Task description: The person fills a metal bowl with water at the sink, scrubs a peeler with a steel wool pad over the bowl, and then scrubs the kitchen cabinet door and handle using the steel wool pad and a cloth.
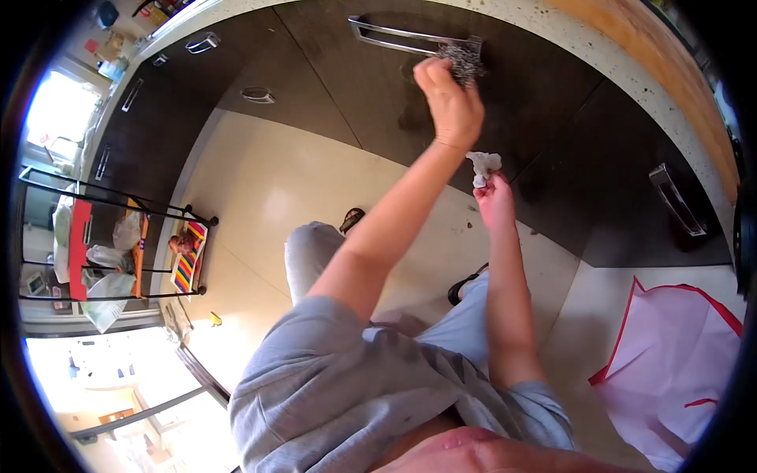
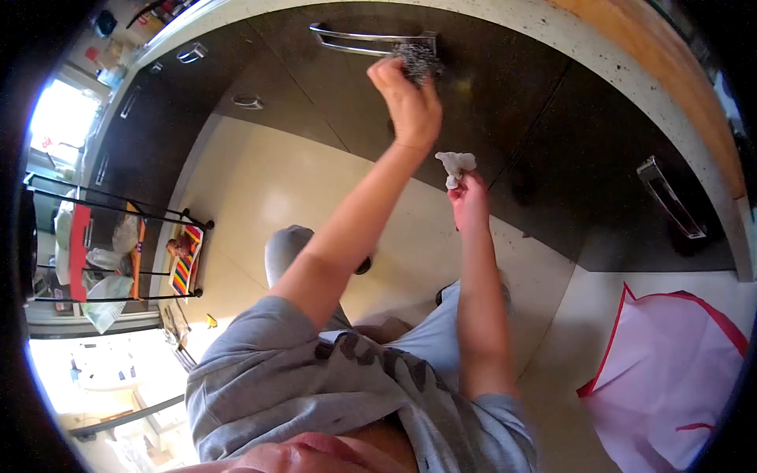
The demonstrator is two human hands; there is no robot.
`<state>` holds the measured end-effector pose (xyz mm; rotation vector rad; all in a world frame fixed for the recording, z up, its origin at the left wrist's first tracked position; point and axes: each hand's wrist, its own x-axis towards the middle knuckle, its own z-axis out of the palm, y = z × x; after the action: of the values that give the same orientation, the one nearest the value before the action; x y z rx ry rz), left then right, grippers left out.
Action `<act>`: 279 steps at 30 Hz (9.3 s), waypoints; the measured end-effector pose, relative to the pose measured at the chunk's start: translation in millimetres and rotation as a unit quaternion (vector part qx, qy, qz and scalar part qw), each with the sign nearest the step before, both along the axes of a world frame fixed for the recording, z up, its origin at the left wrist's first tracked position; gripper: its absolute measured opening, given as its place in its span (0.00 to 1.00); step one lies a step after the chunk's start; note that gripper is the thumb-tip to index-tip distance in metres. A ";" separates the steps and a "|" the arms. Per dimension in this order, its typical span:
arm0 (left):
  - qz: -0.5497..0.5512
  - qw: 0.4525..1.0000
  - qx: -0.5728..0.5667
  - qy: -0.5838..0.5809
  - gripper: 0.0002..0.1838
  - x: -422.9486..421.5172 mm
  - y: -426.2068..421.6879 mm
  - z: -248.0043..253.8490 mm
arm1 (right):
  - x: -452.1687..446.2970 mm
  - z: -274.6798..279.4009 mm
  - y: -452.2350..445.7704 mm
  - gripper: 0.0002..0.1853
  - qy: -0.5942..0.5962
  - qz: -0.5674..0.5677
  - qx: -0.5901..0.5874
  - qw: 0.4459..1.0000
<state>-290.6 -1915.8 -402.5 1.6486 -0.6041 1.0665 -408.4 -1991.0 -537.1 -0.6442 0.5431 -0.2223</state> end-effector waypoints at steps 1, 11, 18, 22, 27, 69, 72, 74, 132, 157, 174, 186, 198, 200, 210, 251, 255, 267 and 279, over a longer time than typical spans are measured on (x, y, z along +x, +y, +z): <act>0.010 1.000 0.012 -0.007 0.19 2.9 6.6 -0.2 | 2.7 1.1 1.1 0.07 -0.016 0.012 0.009 1.000; 0.048 0.999 0.006 -0.011 0.18 4.0 2.5 3.9 | 6.5 -7.1 -3.8 0.08 0.000 -0.008 0.006 1.000; 0.153 0.986 -0.011 0.070 0.15 77.7 91.0 5.4 | -1.0 -4.8 -11.9 0.09 -0.030 -0.011 0.003 0.999; 0.085 0.996 0.029 0.020 0.14 90.1 126.6 34.1 | -6.7 -5.5 -19.2 0.09 -0.004 -0.027 0.002 1.000; 0.141 0.990 -0.016 -0.017 0.12 64.2 71.1 21.3 | -4.8 -4.6 -15.6 0.09 -0.011 -0.009 -0.004 1.000; -0.020 0.889 0.384 -0.250 0.19 9.2 25.1 75.8 | 3.9 -7.9 -6.2 0.05 -0.010 -0.007 -0.062 0.998; -0.108 0.821 0.488 -0.277 0.13 -12.1 17.7 55.4 | 4.6 -7.5 -3.9 0.05 -0.011 0.017 -0.084 0.996; -0.147 0.849 0.420 -0.285 0.15 -20.9 15.3 41.4 | 4.5 -10.6 -6.3 0.04 -0.013 0.005 -0.075 0.997; 0.049 0.982 -0.175 0.045 0.13 72.4 61.2 32.4 | -28.1 1.3 -13.4 0.03 0.050 -0.079 -0.113 0.989; -0.324 0.773 0.348 -0.421 0.22 -185.4 -247.8 95.3 | -142.0 20.8 -111.2 0.06 0.014 -0.240 -0.088 0.967; -0.259 0.753 0.376 -0.473 0.19 -167.3 -230.3 100.7 | -182.1 26.9 -126.0 0.03 -0.012 -0.242 -0.072 0.968; -0.287 0.674 0.385 -0.562 0.23 -162.6 -240.8 94.2 | -172.9 33.1 -127.4 0.04 -0.015 -0.253 -0.078 0.964; -0.234 0.680 0.443 -0.536 0.18 -147.7 -179.0 97.0 | -164.8 33.1 -129.8 0.03 -0.031 -0.253 -0.069 0.965; -0.252 0.674 0.434 -0.542 0.19 -139.6 -162.7 101.5 | -165.7 26.6 -129.7 0.04 -0.026 -0.241 -0.080 0.967; -0.265 0.736 0.401 -0.478 0.23 -92.8 -112.9 74.5 | -164.8 34.0 -129.5 0.03 -0.043 -0.239 -0.023 0.970; -0.302 0.849 0.336 -0.275 0.23 -100.3 -109.8 75.2 | -157.3 19.3 -132.4 0.03 -0.076 -0.227 -0.020 0.971; -0.313 0.837 0.324 -0.310 0.22 -126.5 -164.6 104.0 | -151.2 19.2 -124.9 0.02 -0.053 -0.212 -0.029 0.975; -0.320 0.847 0.315 -0.284 0.22 -121.0 -161.4 92.9 | -146.0 19.9 -125.5 0.03 -0.031 -0.206 -0.048 0.977; -0.373 0.811 0.319 -0.319 0.21 -196.2 -258.8 101.2 | -168.1 37.9 -126.0 0.04 -0.036 -0.223 -0.040 0.973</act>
<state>-486.9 -2174.7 -301.3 1.3000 -2.0499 0.8171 -576.4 -2117.1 -499.1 -0.5825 0.6080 -0.6911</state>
